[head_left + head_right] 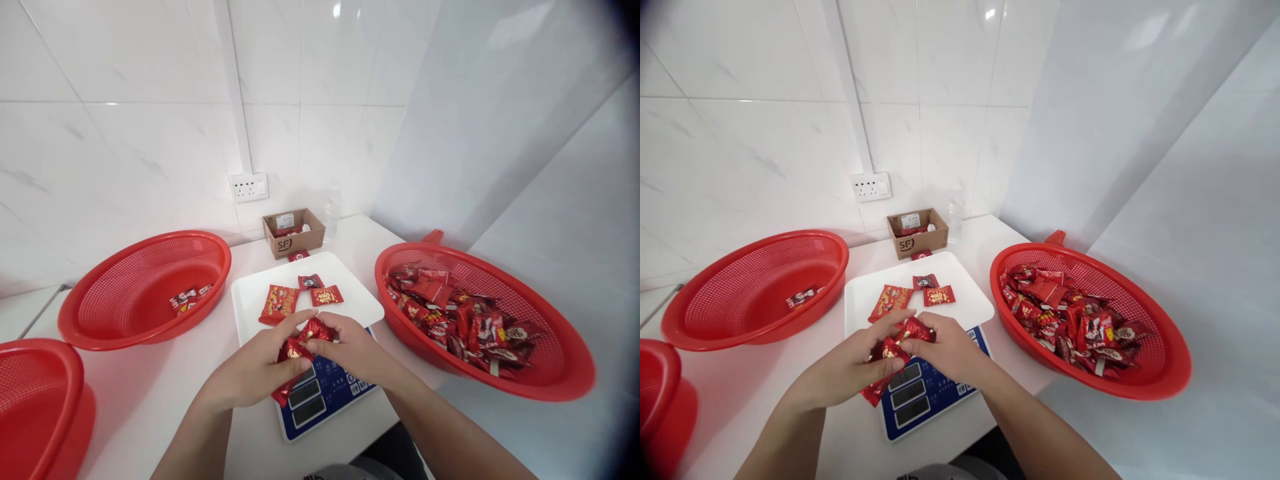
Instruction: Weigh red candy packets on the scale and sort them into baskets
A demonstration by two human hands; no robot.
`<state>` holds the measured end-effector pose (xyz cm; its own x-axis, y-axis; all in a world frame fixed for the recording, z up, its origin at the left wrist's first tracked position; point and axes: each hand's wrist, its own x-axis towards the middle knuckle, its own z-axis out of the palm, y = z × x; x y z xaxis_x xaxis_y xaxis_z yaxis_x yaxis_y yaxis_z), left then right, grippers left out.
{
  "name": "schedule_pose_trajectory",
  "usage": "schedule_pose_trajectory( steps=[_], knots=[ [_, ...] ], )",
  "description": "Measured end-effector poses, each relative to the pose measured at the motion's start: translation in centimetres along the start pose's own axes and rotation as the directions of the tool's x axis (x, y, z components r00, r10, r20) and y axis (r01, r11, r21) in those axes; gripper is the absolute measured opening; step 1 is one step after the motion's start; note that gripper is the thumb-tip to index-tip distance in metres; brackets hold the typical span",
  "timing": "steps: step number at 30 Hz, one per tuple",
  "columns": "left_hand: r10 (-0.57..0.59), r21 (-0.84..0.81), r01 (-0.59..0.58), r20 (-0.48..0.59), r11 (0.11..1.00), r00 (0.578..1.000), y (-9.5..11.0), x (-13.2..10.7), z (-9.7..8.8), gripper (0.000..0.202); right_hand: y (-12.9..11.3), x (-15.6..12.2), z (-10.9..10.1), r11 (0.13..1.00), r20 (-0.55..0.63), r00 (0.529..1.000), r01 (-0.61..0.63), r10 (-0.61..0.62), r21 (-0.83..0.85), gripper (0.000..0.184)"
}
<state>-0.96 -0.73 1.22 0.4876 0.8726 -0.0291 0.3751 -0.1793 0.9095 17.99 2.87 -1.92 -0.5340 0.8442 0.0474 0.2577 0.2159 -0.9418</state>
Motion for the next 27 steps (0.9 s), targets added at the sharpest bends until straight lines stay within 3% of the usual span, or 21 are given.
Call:
schedule_pose_trajectory(
  steps=[3, 6, 9, 14, 17, 21, 23, 25, 27],
  knots=[
    [-0.089, 0.084, 0.083, 0.065, 0.993, 0.994, -0.2, -0.2, -0.3, 0.062, 0.4, -0.1, -0.1, 0.992, -0.051, 0.998, -0.032, 0.026, -0.122, 0.027],
    [-0.119, 0.120, 0.114, 0.029, 0.986, 0.993, -0.4, -0.6, -1.0, 0.057, 0.7, 0.0, -0.8, 0.990, -0.116, 0.992, -0.062, 0.047, -0.130, 0.023],
    [-0.130, 0.056, 0.137, -0.127, 0.989, 0.983, -0.4, -1.0, -1.9, 0.054, 1.1, 0.3, -1.7, 0.979, -0.218, 0.973, -0.120, 0.082, -0.164, 0.019],
    [-0.169, -0.118, 0.131, -0.417, 0.984, 0.893, -0.6, -0.8, -2.7, 0.057, 1.9, 1.2, -1.7, 0.953, -0.239, 0.966, -0.157, 0.094, -0.258, 0.024],
    [-0.176, -0.089, 0.152, -0.464, 0.984, 0.868, -0.9, -0.3, -2.8, 0.056, 2.3, 1.7, -1.3, 0.932, -0.324, 0.946, -0.120, 0.003, -0.343, 0.025],
    [-0.193, -0.051, 0.192, -0.482, 0.980, 0.854, -1.1, 0.0, -2.6, 0.049, 2.3, 1.6, -1.1, 0.898, -0.432, 0.881, -0.020, -0.192, -0.440, 0.033],
    [-0.201, -0.094, 0.178, -0.462, 0.980, 0.864, -1.2, 0.2, -2.3, 0.048, 1.8, 1.1, -0.9, 0.935, -0.362, 0.922, -0.001, -0.136, -0.355, 0.026],
    [-0.194, -0.133, 0.150, -0.440, 0.980, 0.877, -1.3, 0.4, -1.8, 0.047, 1.2, 0.4, -0.4, 0.977, -0.202, 0.979, -0.007, -0.038, -0.215, 0.025],
    [-0.165, -0.152, 0.110, -0.429, 0.982, 0.888, -1.3, 0.7, -1.1, 0.045, 0.7, -0.3, 0.2, 0.994, -0.027, 1.000, -0.002, -0.001, -0.107, 0.029]
  ],
)
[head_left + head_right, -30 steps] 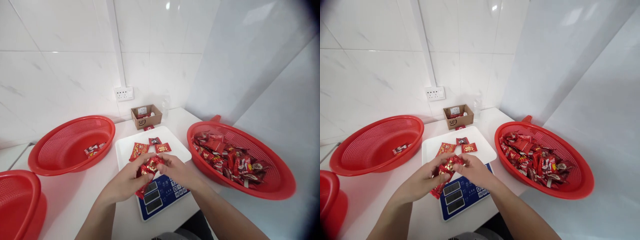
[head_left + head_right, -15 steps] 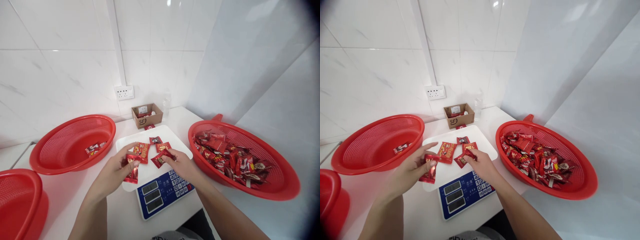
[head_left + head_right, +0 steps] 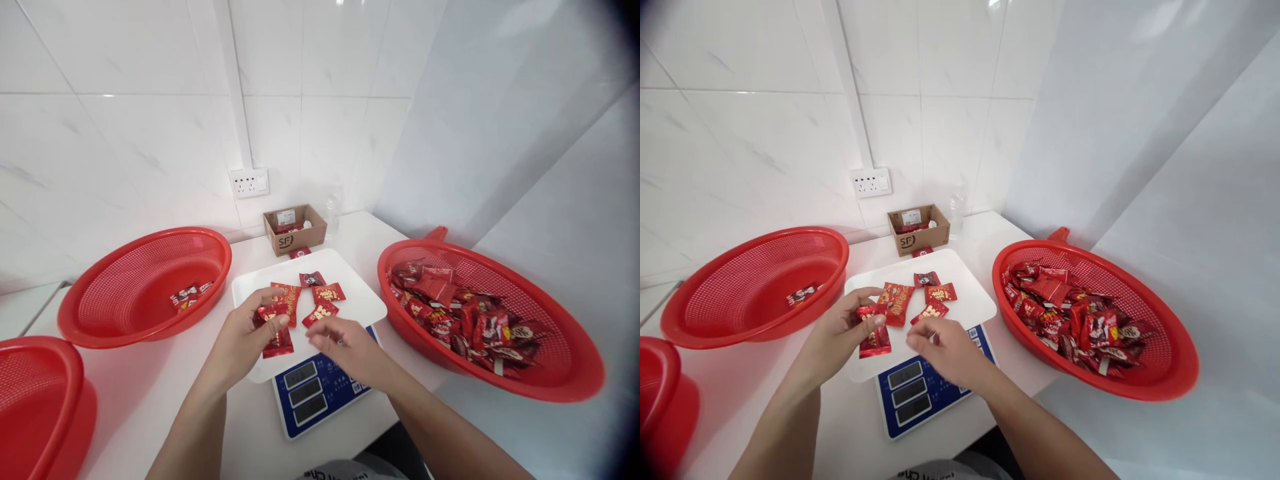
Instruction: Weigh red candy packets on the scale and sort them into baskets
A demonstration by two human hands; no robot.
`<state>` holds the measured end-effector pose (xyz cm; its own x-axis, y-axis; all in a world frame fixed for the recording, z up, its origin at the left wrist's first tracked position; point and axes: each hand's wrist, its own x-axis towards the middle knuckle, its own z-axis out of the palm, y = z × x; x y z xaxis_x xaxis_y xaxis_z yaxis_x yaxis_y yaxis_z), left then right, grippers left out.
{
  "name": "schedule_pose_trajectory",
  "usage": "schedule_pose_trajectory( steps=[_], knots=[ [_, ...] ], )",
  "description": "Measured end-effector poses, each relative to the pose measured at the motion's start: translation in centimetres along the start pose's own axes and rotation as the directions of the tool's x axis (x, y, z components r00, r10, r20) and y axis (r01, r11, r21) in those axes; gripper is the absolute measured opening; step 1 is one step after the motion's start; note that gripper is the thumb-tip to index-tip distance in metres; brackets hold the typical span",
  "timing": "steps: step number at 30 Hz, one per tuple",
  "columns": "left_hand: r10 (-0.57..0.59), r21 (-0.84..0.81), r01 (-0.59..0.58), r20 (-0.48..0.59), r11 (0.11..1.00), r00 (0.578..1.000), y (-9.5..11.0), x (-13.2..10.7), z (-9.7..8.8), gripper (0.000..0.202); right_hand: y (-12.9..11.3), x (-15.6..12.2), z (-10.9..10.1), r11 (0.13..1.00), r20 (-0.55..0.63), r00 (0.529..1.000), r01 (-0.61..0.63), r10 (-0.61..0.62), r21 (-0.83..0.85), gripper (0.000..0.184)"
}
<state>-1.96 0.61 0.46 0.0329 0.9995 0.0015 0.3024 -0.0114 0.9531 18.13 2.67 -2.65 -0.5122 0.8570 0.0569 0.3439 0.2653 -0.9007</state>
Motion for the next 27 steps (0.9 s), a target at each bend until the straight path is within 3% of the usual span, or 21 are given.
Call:
schedule_pose_trajectory(
  steps=[3, 7, 14, 20, 25, 27],
  knots=[
    [0.073, -0.034, -0.073, -0.008, 0.997, 0.997, 0.0, -0.2, 1.4, 0.040, -0.6, -0.7, 1.0, 0.998, 0.119, 0.992, 0.044, -0.050, 0.052, 0.035],
    [0.133, -0.017, -0.133, -0.018, 0.991, 0.991, 0.1, -0.6, 2.7, 0.037, -0.9, -0.8, 1.8, 0.996, 0.159, 0.986, 0.040, -0.052, 0.074, 0.039],
    [0.196, 0.025, -0.197, 0.020, 0.980, 0.980, 0.0, -0.4, 2.3, 0.030, -0.6, -1.1, 1.9, 0.978, 0.141, 0.990, -0.045, 0.016, 0.205, 0.041],
    [0.180, -0.047, -0.174, 0.211, 0.984, 0.961, 0.3, -0.5, 1.9, 0.021, -0.4, -1.5, 1.6, 0.983, 0.145, 0.989, -0.023, -0.004, 0.181, 0.046],
    [0.162, -0.036, -0.158, 0.198, 0.987, 0.967, 0.6, -0.8, 2.1, 0.027, -0.7, -1.6, 1.4, 0.997, 0.068, 0.997, 0.043, -0.048, 0.072, 0.051],
    [0.172, 0.049, -0.182, 0.161, 0.982, 0.972, 0.3, -0.6, 1.8, 0.030, -0.8, -1.7, 1.1, 0.997, 0.041, 0.998, 0.044, -0.047, 0.062, 0.050]
  ],
)
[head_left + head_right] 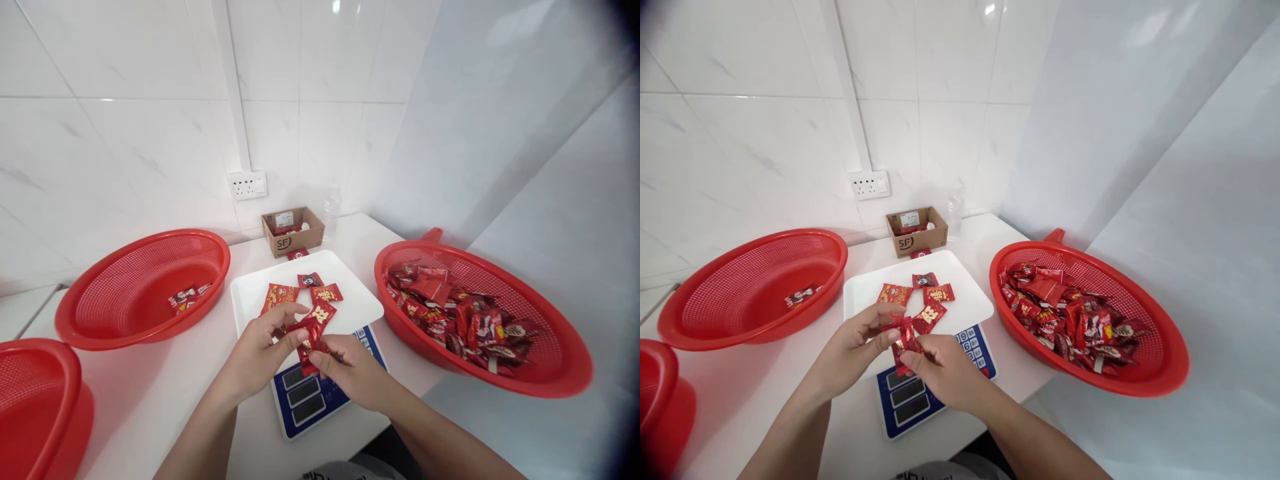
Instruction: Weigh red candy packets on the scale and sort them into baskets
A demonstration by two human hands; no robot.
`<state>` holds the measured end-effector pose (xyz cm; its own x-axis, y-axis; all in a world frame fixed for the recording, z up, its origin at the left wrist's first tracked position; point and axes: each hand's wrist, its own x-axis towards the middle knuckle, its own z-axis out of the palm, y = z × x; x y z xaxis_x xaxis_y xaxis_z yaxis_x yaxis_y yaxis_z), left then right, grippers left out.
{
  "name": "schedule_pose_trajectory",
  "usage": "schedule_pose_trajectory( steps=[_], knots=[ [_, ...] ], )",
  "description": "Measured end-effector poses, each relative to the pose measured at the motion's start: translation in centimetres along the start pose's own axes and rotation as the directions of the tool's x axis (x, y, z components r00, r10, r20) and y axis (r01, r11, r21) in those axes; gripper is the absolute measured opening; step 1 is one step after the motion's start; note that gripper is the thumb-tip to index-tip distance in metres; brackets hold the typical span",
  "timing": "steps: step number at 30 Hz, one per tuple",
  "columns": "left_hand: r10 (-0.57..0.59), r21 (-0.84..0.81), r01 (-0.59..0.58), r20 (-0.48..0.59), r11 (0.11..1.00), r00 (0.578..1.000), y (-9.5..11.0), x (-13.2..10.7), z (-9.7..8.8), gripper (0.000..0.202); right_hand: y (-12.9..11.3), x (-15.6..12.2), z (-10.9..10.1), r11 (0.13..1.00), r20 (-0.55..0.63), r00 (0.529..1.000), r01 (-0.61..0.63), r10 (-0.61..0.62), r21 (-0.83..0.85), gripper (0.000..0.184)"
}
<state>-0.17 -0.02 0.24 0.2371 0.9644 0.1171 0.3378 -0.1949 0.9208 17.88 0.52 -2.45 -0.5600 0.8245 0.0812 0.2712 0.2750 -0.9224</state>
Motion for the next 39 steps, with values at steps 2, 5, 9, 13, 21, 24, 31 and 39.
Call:
schedule_pose_trajectory(
  steps=[2, 5, 9, 13, 21, 24, 31, 39],
  knots=[
    [0.031, 0.176, -0.011, -0.108, 0.984, 0.994, -0.7, 0.3, -0.6, 0.031, -0.1, -0.2, -0.8, 1.000, -0.074, 0.997, -0.026, 0.025, -0.013, 0.048],
    [0.079, 0.452, 0.011, -0.178, 0.892, 0.981, -2.4, 0.9, -1.6, 0.033, 0.2, -0.8, -2.9, 0.994, -0.310, 0.945, -0.093, 0.105, 0.055, 0.044],
    [0.016, 0.597, -0.011, -0.003, 0.802, 1.000, -4.6, 1.4, -2.3, 0.040, 1.2, -1.7, -5.9, 0.929, -0.603, 0.763, 0.010, 0.233, 0.371, 0.043],
    [0.011, 0.618, -0.001, -0.011, 0.786, 1.000, -4.7, 1.8, -1.9, 0.035, 1.6, -1.9, -7.8, 0.751, -0.663, 0.649, 0.210, 0.372, 0.626, 0.040],
    [0.029, 0.591, 0.031, -0.091, 0.806, 0.995, -3.6, 1.8, -2.4, 0.024, 1.7, -2.4, -10.6, 0.569, -0.717, 0.575, 0.460, 0.394, 0.682, 0.027],
    [0.051, 0.574, -0.024, -0.031, 0.818, 0.998, -3.7, 1.8, -2.5, 0.017, 1.6, -2.6, -10.8, 0.508, -0.719, 0.541, 0.510, 0.437, 0.694, 0.022],
    [0.022, 0.622, -0.003, -0.023, 0.783, 1.000, -4.0, 1.9, -2.3, 0.021, 1.6, -2.2, -9.9, 0.547, -0.687, 0.606, 0.443, 0.401, 0.710, 0.031],
    [0.051, 0.674, -0.016, -0.032, 0.739, 0.998, -4.1, 1.9, -2.1, 0.027, 1.4, -1.6, -9.0, 0.539, -0.618, 0.661, 0.363, 0.426, 0.760, 0.035]
  ],
)
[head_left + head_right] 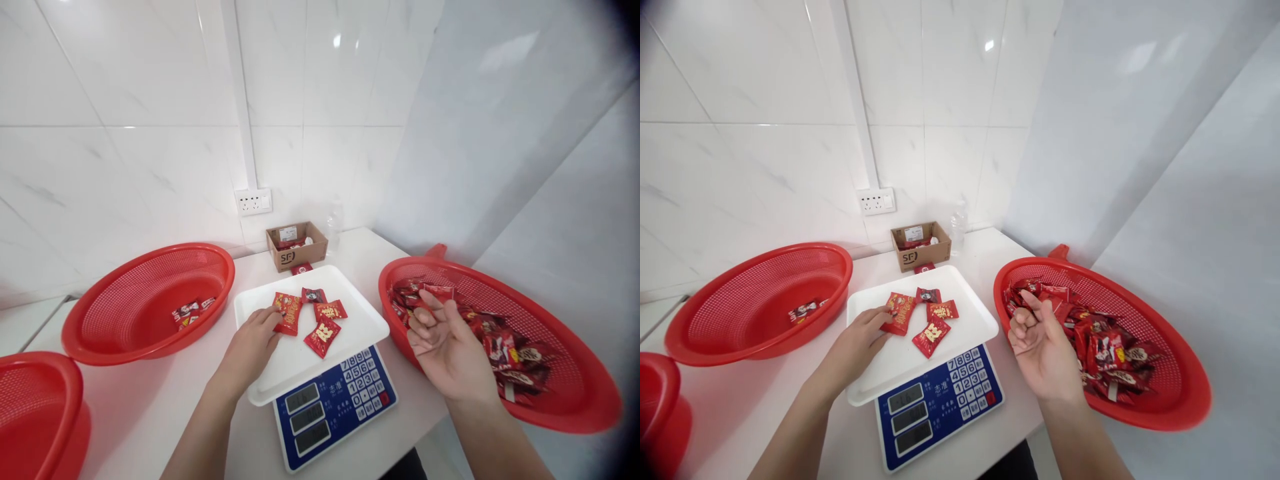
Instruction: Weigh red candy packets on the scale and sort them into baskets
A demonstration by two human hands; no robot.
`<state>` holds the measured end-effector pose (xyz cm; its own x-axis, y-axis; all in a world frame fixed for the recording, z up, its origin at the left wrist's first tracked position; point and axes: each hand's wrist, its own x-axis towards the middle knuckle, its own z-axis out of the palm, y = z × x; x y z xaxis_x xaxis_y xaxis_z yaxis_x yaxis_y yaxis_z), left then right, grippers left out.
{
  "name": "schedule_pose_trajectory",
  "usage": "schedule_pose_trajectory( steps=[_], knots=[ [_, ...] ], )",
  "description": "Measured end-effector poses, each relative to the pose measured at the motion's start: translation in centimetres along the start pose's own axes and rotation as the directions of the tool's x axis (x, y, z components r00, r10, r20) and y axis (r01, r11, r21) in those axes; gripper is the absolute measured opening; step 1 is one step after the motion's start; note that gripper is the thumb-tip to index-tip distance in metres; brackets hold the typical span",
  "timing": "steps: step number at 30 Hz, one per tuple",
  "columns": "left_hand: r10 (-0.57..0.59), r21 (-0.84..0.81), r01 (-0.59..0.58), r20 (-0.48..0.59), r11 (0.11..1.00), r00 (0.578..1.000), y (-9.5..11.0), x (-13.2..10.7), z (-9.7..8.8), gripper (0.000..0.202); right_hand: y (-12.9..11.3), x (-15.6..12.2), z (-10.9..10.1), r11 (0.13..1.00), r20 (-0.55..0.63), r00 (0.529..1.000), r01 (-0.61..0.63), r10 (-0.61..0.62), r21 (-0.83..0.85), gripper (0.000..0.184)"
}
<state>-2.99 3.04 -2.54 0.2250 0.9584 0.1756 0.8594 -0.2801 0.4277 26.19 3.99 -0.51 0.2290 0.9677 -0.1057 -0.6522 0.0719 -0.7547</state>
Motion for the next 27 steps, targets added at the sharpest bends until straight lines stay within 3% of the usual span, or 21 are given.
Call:
schedule_pose_trajectory(
  steps=[5, 10, 12, 14, 17, 19, 21, 25, 27],
  knots=[
    [0.024, 0.041, -0.022, -0.030, 0.999, 0.999, 0.1, 0.5, 0.3, 0.022, 0.5, -0.1, -0.3, 0.999, 0.086, 0.996, 0.010, -0.005, -0.052, 0.034],
    [0.058, -0.041, -0.063, -0.119, 0.997, 0.991, -0.1, 0.4, 0.1, 0.018, 0.6, -0.3, -0.1, 0.998, 0.074, 0.997, -0.028, 0.032, -0.050, 0.035],
    [-0.028, -0.168, -0.004, -0.187, 0.986, 0.982, 0.0, 0.2, -0.4, 0.013, 0.8, -0.4, 0.0, 0.997, 0.061, 0.997, -0.052, 0.055, -0.059, 0.036],
    [-0.191, -0.350, 0.096, -0.247, 0.932, 0.950, 0.5, -0.2, -1.0, 0.011, 1.2, -0.7, 0.3, 0.992, 0.059, 0.996, -0.066, 0.072, -0.110, 0.036],
    [-0.348, -0.659, 0.102, -0.253, 0.745, 0.903, 1.4, -0.7, -1.8, 0.018, 2.5, -1.7, 0.9, 0.953, 0.158, 0.980, -0.069, 0.119, -0.295, 0.036],
    [-0.364, -0.815, 0.061, -0.189, 0.576, 0.912, 2.2, -1.1, -2.1, 0.023, 3.5, -2.8, 1.6, 0.885, 0.300, 0.936, -0.022, 0.182, -0.465, 0.040],
    [-0.351, -0.892, 0.055, -0.120, 0.450, 0.928, 3.0, -1.5, -2.4, 0.026, 4.3, -4.0, 2.5, 0.794, 0.455, 0.858, 0.098, 0.238, -0.599, 0.045],
    [-0.298, -0.902, 0.060, -0.078, 0.427, 0.951, 4.4, -2.4, -2.5, 0.028, 5.1, -6.1, 4.7, 0.733, 0.696, 0.662, 0.323, 0.277, -0.598, 0.053],
    [-0.273, -0.895, 0.059, -0.072, 0.442, 0.959, 5.0, -2.8, -2.5, 0.027, 5.2, -6.6, 5.4, 0.722, 0.732, 0.627, 0.372, 0.267, -0.583, 0.048]
  ],
)
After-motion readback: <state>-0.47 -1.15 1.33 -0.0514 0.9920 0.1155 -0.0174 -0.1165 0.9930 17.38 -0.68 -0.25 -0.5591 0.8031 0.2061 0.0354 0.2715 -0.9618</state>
